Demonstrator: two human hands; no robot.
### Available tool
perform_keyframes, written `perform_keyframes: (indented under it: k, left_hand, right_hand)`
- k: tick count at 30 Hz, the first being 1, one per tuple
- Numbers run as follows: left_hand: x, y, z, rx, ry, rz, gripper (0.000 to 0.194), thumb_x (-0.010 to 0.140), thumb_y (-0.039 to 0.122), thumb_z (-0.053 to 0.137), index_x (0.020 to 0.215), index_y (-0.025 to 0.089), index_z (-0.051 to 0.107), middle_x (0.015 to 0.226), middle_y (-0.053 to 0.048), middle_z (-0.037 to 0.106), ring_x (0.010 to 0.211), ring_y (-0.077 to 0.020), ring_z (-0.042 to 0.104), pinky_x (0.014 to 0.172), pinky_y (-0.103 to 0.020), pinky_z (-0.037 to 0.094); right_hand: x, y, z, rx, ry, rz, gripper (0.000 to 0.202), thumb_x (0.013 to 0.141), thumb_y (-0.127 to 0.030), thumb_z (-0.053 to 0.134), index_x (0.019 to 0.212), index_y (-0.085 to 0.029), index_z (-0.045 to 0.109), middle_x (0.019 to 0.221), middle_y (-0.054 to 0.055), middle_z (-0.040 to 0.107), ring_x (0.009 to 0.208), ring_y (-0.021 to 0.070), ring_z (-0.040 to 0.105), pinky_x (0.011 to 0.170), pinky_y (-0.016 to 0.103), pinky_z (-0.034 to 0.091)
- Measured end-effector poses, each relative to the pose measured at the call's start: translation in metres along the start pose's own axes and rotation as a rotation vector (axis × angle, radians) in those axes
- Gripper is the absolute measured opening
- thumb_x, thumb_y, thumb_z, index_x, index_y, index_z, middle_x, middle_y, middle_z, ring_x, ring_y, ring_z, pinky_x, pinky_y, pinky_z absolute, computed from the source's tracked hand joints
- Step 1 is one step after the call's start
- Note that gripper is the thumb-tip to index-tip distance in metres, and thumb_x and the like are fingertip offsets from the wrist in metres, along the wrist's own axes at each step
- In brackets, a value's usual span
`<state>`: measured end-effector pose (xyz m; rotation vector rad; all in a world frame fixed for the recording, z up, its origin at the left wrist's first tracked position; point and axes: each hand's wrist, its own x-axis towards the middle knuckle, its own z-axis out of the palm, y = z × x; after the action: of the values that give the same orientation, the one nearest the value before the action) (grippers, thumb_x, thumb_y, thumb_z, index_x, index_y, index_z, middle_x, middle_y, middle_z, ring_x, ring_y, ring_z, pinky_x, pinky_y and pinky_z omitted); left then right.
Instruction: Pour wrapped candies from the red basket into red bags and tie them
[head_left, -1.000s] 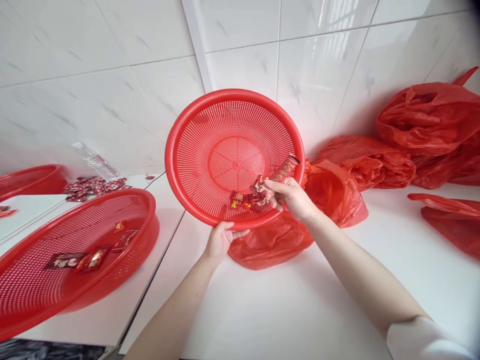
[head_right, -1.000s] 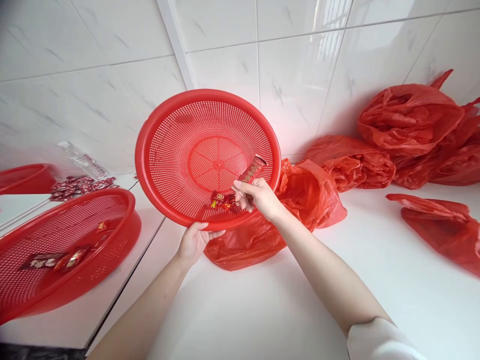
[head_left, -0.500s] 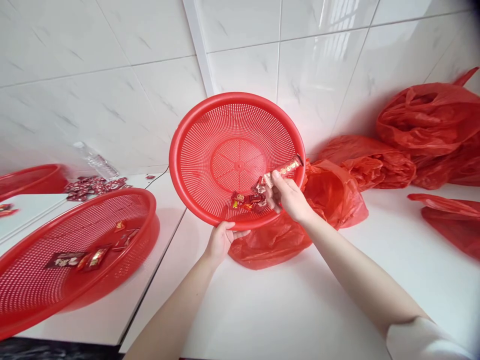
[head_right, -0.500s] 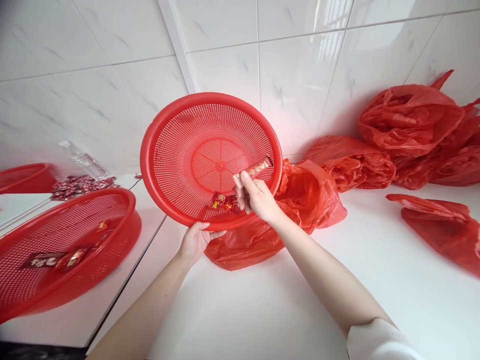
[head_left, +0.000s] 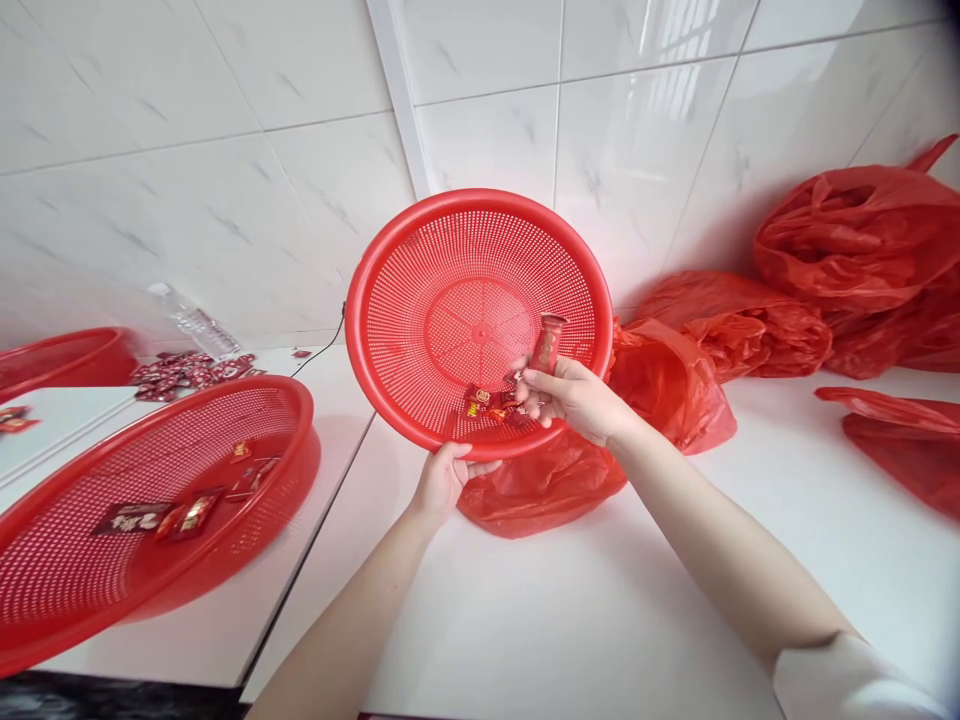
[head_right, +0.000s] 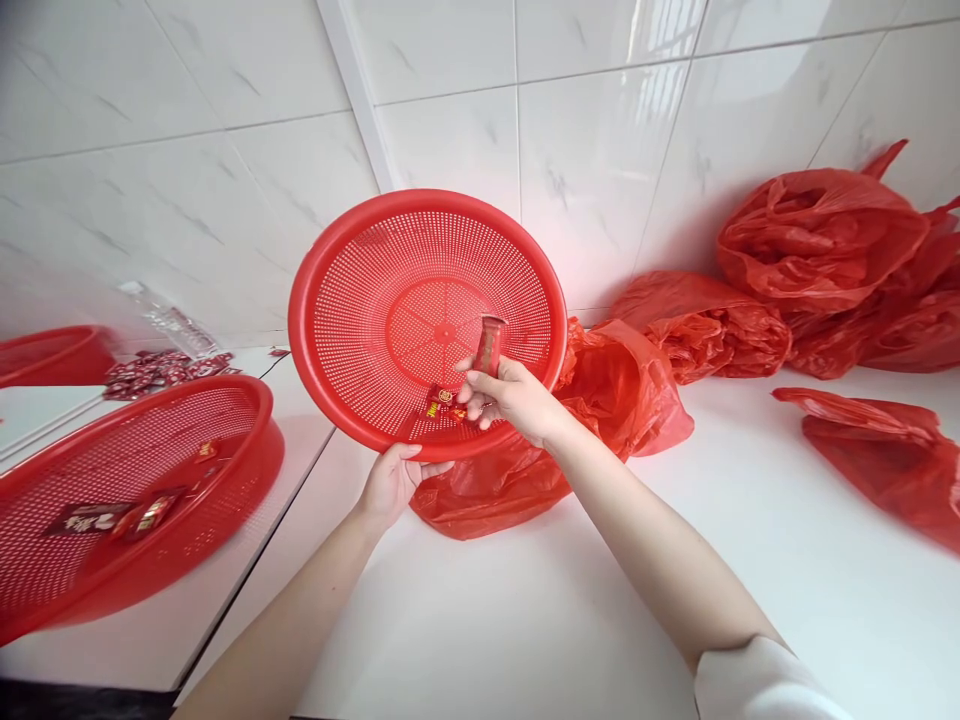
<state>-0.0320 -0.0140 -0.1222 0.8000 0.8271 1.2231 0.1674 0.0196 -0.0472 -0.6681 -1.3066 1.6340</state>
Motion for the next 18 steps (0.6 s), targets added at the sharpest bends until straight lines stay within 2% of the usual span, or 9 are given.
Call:
perform_keyframes:
  k: [3,7,10,14,18]
  left_hand:
    - [0.0005,-0.0004,-0.0006,-0.007,0.000,-0.006,0.026,0.074,0.015,0.054,0.098,0.014,0.063,0.112,-0.008,0.067,0.109,-0.0277,0.059,0.087,-0.046,0.054]
    - [0.0009,-0.0006,-0.0010,-0.008,0.012,-0.009,0.025,0.073,0.015,0.054,0.097,0.013,0.064,0.108,-0.009,0.068,0.108,-0.0278,0.060,0.088,-0.046,0.054]
    - [0.0006,-0.0002,-0.0004,-0.006,0.022,-0.009,0.025,0.072,0.015,0.055,0.095,0.013,0.064,0.107,-0.009,0.069,0.108,-0.0282,0.060,0.088,-0.047,0.053]
    - [0.0008,-0.0004,-0.0006,-0.005,0.021,-0.008,0.023,0.072,0.016,0.055,0.093,0.013,0.064,0.107,-0.009,0.069,0.106,-0.0280,0.061,0.089,-0.048,0.053]
    - [0.0016,-0.0013,-0.0016,-0.009,0.021,-0.012,0.024,0.072,0.016,0.055,0.095,0.013,0.063,0.106,-0.009,0.069,0.106,-0.0278,0.061,0.090,-0.047,0.052]
  right_hand:
    - [0.0010,0.0021,-0.0008,0.046,0.006,0.007,0.028,0.084,-0.042,0.060,0.090,-0.014,0.061,0.062,-0.005,0.047,0.045,0.0042,0.044,0.039,0.016,0.034]
    - [0.0019,0.0035,-0.0027,-0.059,0.059,-0.034,0.038,0.086,-0.050,0.052,0.085,-0.014,0.063,0.055,-0.004,0.046,0.040,0.0062,0.042,0.035,0.018,0.030]
    - [0.0017,0.0020,-0.0038,-0.157,0.092,-0.066,0.040,0.089,-0.047,0.046,0.076,-0.014,0.063,0.048,-0.003,0.048,0.036,0.0072,0.042,0.035,0.019,0.031]
    - [-0.0010,-0.0027,-0.0024,-0.274,0.074,-0.070,0.041,0.090,-0.034,0.040,0.064,-0.012,0.062,0.042,-0.001,0.051,0.033,0.0067,0.041,0.036,0.019,0.033]
    - [-0.0024,-0.0039,-0.0021,-0.295,0.074,-0.082,0.039,0.089,-0.028,0.038,0.064,-0.012,0.062,0.043,0.001,0.056,0.031,0.0064,0.042,0.035,0.019,0.033]
